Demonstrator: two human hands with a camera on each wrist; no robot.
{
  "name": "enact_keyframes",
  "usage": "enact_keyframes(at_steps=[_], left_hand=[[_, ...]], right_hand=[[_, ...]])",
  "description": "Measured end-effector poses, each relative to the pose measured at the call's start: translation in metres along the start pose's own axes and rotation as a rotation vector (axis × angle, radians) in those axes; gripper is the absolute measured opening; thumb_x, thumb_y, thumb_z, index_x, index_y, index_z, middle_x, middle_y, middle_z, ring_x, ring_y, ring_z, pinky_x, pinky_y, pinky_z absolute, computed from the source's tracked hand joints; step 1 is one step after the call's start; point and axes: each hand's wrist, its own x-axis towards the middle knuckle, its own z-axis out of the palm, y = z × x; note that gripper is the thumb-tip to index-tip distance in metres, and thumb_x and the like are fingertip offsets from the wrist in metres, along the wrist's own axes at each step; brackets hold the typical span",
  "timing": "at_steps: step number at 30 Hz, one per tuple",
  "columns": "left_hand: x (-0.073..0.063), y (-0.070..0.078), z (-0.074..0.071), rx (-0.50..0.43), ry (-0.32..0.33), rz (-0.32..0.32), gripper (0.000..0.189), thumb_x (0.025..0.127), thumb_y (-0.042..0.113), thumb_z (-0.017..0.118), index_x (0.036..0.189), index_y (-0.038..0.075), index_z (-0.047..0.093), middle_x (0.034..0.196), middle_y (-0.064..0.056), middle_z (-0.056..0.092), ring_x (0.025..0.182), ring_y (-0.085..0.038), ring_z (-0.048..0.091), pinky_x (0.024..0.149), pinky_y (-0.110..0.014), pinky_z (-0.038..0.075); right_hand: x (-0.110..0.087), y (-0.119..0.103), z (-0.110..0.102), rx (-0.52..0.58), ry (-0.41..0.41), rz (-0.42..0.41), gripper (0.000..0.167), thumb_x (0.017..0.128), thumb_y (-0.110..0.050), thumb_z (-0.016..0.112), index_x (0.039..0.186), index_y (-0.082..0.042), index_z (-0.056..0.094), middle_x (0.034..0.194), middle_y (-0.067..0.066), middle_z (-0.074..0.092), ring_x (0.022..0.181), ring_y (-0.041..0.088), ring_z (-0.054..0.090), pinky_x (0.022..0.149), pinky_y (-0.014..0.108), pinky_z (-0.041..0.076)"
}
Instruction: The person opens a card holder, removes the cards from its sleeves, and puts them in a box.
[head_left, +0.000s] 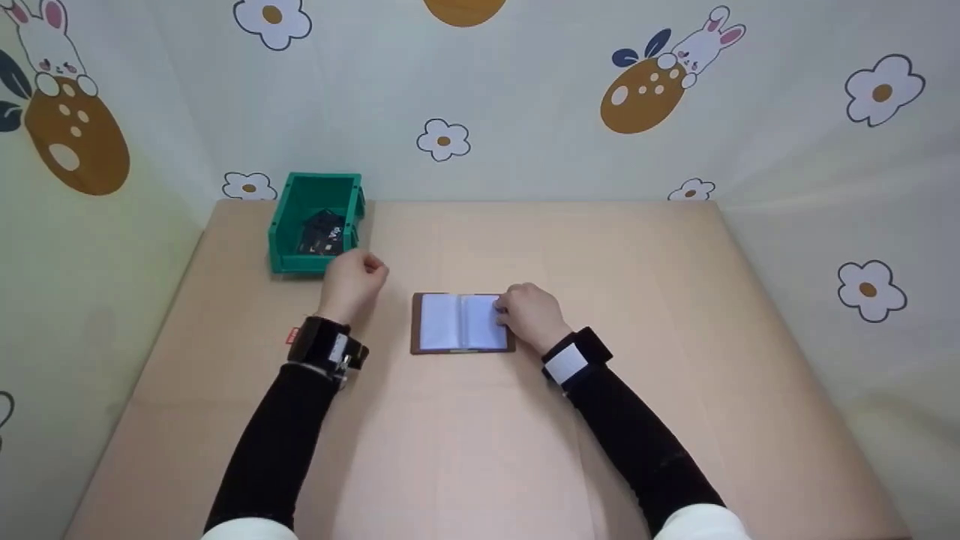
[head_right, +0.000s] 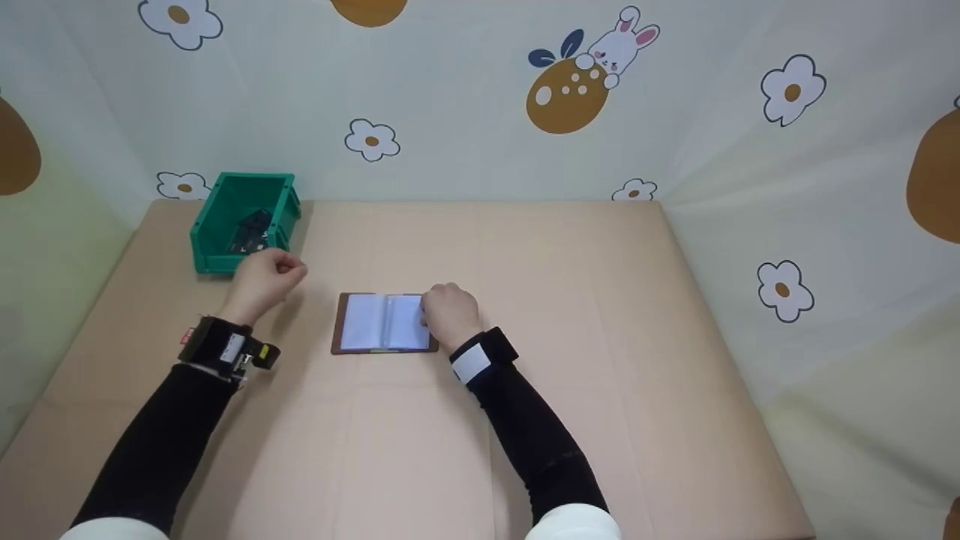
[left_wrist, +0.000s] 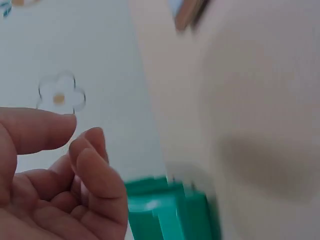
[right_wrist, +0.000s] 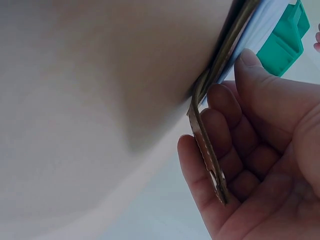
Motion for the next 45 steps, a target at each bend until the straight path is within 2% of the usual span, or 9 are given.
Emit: enact_keyframes(at_steps=[3,8,15,19,27,45], left_hand=[[-0.008,0.008,0.019,0.017,-0.067,0.027,0.015,0.091,0.009,0.060,0.097,-0.003,0.066,0.095,-0.018,0.065,0.090,-0.034,0.060,0.084,-0.044,0.048],[-0.020,0.012,0.045,0.073,-0.127,0.059,0.008,0.087,0.007,0.064,0.089,-0.001,0.066,0.087,-0.013,0.066,0.083,-0.030,0.060,0.077,-0.041,0.049],[-0.026,0.011,0.064,0.125,-0.186,0.082,0.006,0.080,0.004,0.065,0.084,0.000,0.066,0.083,-0.011,0.065,0.079,-0.029,0.060,0.073,-0.040,0.050],[-0.027,0.009,0.069,0.161,-0.195,0.088,0.008,0.077,0.003,0.065,0.084,0.001,0.067,0.085,-0.012,0.066,0.080,-0.030,0.061,0.075,-0.041,0.050],[-0.026,0.010,0.070,0.193,-0.211,0.075,0.012,0.077,0.002,0.065,0.089,-0.002,0.067,0.088,-0.013,0.067,0.084,-0.030,0.061,0.078,-0.041,0.050],[-0.030,0.011,0.071,0.199,-0.194,0.065,0.013,0.078,0.002,0.065,0.091,-0.002,0.069,0.090,-0.015,0.068,0.085,-0.031,0.062,0.079,-0.042,0.050]], right_hand=[[0.000,0.000,0.000,0.000,0.006,-0.002,0.012,0.079,-0.016,0.081,0.090,-0.012,0.079,0.087,0.008,0.069,0.085,0.029,0.064,0.074,0.043,0.053],[0.000,0.000,-0.001,-0.001,-0.007,0.003,0.011,0.080,-0.016,0.080,0.089,-0.013,0.079,0.087,0.008,0.069,0.086,0.029,0.064,0.074,0.043,0.053],[0.000,-0.001,-0.002,0.003,-0.016,0.012,0.011,0.081,-0.016,0.080,0.091,-0.012,0.079,0.087,0.009,0.069,0.086,0.029,0.064,0.074,0.043,0.053],[0.000,-0.001,-0.002,-0.011,-0.004,0.011,0.012,0.082,-0.017,0.079,0.092,-0.012,0.079,0.087,0.009,0.069,0.086,0.029,0.064,0.074,0.043,0.053],[-0.001,-0.002,-0.002,-0.004,0.002,0.010,0.010,0.081,-0.015,0.079,0.091,-0.012,0.079,0.088,0.008,0.069,0.087,0.029,0.064,0.074,0.043,0.054],[0.004,-0.010,-0.001,-0.079,-0.002,-0.060,0.005,0.078,-0.017,0.080,0.078,-0.013,0.077,0.080,0.008,0.068,0.078,0.030,0.064,0.071,0.044,0.051]])
